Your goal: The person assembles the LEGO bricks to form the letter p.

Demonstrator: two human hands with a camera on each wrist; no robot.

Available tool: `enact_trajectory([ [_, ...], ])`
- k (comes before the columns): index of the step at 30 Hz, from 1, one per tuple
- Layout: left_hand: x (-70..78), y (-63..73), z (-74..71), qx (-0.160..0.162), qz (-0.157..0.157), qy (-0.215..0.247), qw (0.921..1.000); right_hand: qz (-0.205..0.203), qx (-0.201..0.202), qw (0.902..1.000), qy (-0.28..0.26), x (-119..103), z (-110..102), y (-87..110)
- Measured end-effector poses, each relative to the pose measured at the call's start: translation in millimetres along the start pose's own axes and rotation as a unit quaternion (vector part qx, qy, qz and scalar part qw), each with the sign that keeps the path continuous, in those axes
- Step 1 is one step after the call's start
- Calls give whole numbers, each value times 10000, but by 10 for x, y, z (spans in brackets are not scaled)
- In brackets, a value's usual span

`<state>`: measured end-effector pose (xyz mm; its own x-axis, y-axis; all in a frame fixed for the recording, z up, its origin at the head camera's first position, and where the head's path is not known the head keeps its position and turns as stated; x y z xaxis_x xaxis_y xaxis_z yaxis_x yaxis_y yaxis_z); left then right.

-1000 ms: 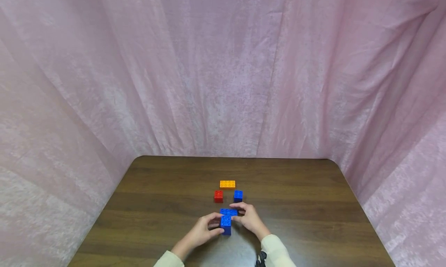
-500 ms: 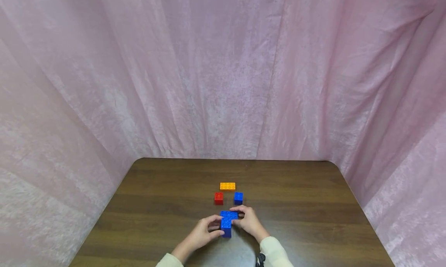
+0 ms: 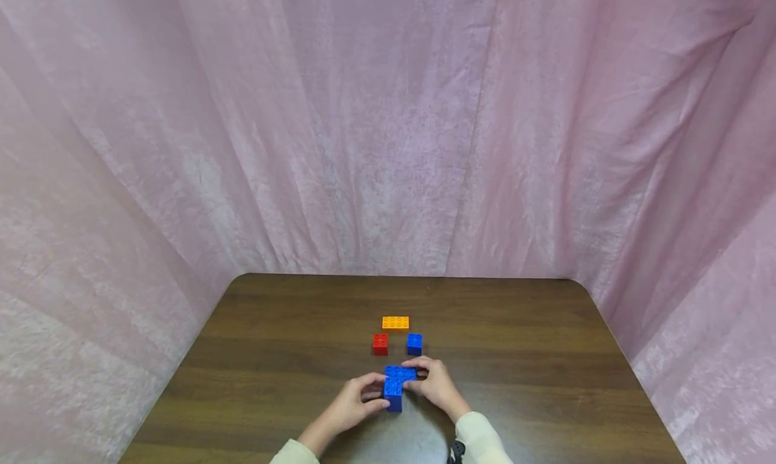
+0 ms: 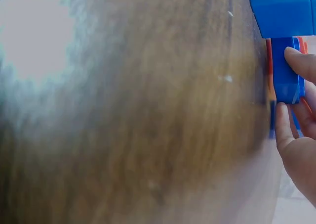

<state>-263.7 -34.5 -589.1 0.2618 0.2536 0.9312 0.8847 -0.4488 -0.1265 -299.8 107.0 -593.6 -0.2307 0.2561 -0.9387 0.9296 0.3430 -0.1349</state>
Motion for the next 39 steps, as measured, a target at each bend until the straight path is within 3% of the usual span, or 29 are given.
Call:
enact_trajectory([
  [8, 220, 32, -5, -49, -25, 2, 10000, -108, 94, 9996, 255, -58, -119, 54],
  [16, -18, -8, 8, -83, -216, -19, 9997, 26, 157, 9997, 204, -72, -268, 119],
  [22, -42, -7, 0, -87, -202, 20, 9998, 48, 191, 9996, 197, -359, -356, 181],
  [30, 293, 57, -42, 45, -68, 2, 10000, 62, 341, 9992, 199, -220, -513, 158],
  [35, 370, 72, -62, 21, 35, 105, 9999, -108, 316, 9994, 129, -339, -562, 163],
  [39, 324, 63, -47, 25, -40, 17, 10000, -330, 216, 9992, 104, -429, -544, 162],
])
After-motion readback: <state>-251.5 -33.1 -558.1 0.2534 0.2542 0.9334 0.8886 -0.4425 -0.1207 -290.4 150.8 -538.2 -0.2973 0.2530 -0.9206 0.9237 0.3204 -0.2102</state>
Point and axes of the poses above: each hand's wrist, its own y-axis away from the middle knuckle, its own z-axis out of the palm, x = y × z, the point moved 10 cm from there along -y, towards the middle knuckle
